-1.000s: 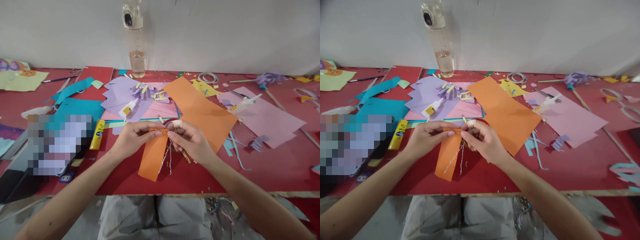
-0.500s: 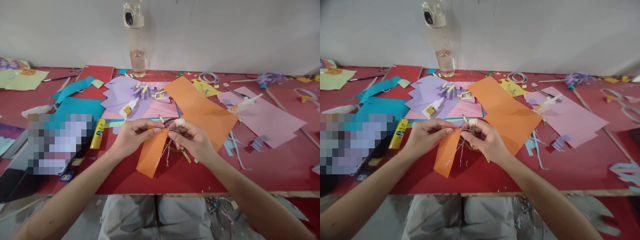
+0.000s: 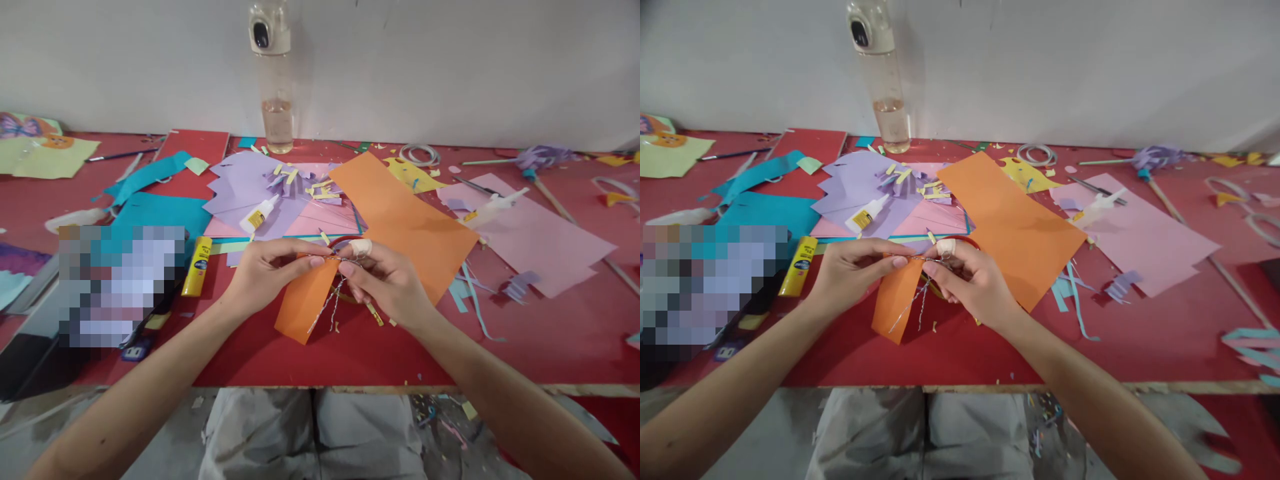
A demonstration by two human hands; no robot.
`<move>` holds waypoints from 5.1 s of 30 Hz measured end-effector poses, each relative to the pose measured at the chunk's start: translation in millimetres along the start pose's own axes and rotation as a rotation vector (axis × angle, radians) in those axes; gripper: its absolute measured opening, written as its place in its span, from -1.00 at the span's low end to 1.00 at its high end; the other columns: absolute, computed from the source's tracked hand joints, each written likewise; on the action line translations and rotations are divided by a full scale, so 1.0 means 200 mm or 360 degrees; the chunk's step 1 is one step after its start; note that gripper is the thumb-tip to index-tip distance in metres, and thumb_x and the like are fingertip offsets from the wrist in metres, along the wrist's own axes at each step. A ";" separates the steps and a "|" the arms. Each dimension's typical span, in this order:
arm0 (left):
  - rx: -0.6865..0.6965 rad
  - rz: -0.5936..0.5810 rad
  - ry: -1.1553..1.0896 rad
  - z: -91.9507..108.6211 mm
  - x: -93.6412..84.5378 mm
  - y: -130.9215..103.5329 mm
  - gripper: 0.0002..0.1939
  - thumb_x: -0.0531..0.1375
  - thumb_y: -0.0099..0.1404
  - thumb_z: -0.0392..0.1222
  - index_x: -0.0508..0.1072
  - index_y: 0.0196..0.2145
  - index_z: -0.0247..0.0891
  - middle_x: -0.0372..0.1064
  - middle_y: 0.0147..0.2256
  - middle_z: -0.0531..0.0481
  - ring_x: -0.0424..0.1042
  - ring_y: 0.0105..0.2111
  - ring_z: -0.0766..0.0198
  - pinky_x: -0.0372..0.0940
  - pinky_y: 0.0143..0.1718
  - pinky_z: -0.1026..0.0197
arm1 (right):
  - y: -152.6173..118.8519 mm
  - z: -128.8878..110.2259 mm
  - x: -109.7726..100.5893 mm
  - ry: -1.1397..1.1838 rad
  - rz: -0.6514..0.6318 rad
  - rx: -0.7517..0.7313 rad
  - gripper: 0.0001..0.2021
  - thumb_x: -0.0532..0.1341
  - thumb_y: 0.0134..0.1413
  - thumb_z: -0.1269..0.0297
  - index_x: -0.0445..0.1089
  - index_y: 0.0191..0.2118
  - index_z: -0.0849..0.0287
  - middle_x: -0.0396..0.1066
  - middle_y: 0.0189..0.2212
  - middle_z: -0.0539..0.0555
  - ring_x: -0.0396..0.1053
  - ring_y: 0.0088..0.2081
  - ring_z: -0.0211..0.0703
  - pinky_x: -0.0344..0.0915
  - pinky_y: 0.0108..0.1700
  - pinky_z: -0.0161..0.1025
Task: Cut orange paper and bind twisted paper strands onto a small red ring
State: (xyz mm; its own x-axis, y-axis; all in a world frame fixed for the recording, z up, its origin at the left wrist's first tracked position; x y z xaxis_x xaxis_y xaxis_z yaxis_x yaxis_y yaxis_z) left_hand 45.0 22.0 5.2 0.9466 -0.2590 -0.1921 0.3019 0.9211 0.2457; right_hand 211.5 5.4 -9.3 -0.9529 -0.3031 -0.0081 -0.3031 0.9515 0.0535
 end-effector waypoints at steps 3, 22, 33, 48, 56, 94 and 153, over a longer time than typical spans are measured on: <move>0.0018 -0.0008 -0.0034 0.00 0.00 0.00 -0.89 0.32 0.24 -0.17 0.64 -0.26 -0.13 0.60 -0.23 0.00 0.57 -0.20 0.25 0.46 -0.12 0.27 | 0.00 -0.01 0.00 0.0001 0.0009 -0.0014 -0.82 0.27 0.16 0.16 0.40 -0.21 0.15 0.23 -0.68 -0.15 0.15 -0.67 -0.41 0.17 -0.62 -0.41; -0.0133 -0.0118 -0.0064 -0.03 0.02 0.02 -0.85 0.32 0.24 -0.15 0.61 -0.23 -0.20 0.59 -0.20 -0.01 0.55 -0.23 0.30 0.43 -0.23 0.37 | 0.00 -0.01 -0.01 -0.0033 -0.0001 -0.0004 -0.87 0.25 0.20 0.22 0.43 -0.20 0.15 0.20 -0.69 -0.17 0.13 -0.67 -0.44 0.15 -0.63 -0.46; -0.0127 -0.0094 -0.0091 -0.03 0.02 0.01 -0.88 0.33 0.22 -0.18 0.61 -0.26 -0.20 0.60 -0.23 0.03 0.55 -0.26 0.36 0.40 -0.28 0.45 | 0.00 0.00 -0.01 -0.0024 -0.0006 0.0039 -0.85 0.25 0.20 0.22 0.41 -0.17 0.16 0.22 -0.70 -0.18 0.14 -0.68 -0.45 0.14 -0.65 -0.48; -0.0096 -0.0114 -0.0043 -0.03 0.02 0.01 -0.86 0.31 0.25 -0.15 0.61 -0.24 -0.21 0.59 -0.24 0.00 0.55 -0.24 0.32 0.39 -0.27 0.40 | 0.00 0.00 0.00 -0.0033 -0.0039 0.0063 -0.87 0.23 0.22 0.24 0.39 -0.18 0.16 0.21 -0.71 -0.18 0.14 -0.68 -0.46 0.10 -0.65 -0.48; -0.0069 -0.0134 -0.0028 -0.02 0.03 0.01 -0.88 0.30 0.26 -0.17 0.60 -0.24 -0.18 0.59 -0.23 0.06 0.53 -0.22 0.40 0.35 -0.26 0.48 | 0.00 -0.01 -0.01 -0.0057 -0.0039 0.0067 -0.86 0.23 0.22 0.23 0.40 -0.18 0.17 0.21 -0.71 -0.18 0.14 -0.68 -0.45 0.10 -0.64 -0.47; -0.0060 -0.0188 0.0118 0.00 0.04 0.02 -0.84 0.27 0.29 -0.11 0.60 -0.25 -0.22 0.58 -0.24 -0.03 0.54 -0.23 0.25 0.40 -0.19 0.31 | -0.01 0.00 0.00 -0.0231 -0.0073 0.0057 -0.85 0.21 0.24 0.20 0.39 -0.23 0.18 0.19 -0.72 -0.18 0.15 -0.69 -0.44 0.06 -0.65 -0.44; -0.0017 -0.0197 0.0128 0.01 0.04 0.02 -0.87 0.28 0.29 -0.16 0.59 -0.27 -0.23 0.59 -0.28 0.04 0.51 -0.30 0.38 0.32 -0.32 0.43 | 0.00 -0.01 0.01 -0.0245 -0.0094 0.0038 -0.86 0.20 0.25 0.23 0.40 -0.27 0.18 0.19 -0.71 -0.17 0.15 -0.67 -0.46 0.11 -0.61 -0.47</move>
State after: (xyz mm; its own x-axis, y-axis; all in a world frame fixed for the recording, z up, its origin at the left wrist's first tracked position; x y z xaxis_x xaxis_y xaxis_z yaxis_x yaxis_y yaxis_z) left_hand 53.1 22.9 7.2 0.8899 -0.3472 -0.2958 0.4142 0.8868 0.2052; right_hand 210.4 5.2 -7.0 -0.9230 -0.3483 -0.1637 -0.3567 0.9339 0.0244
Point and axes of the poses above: each hand's wrist, its own y-axis towards the middle knuckle, its own x-axis out of the palm, z = x × y, the point moved 6 cm from there along y, towards the middle knuckle
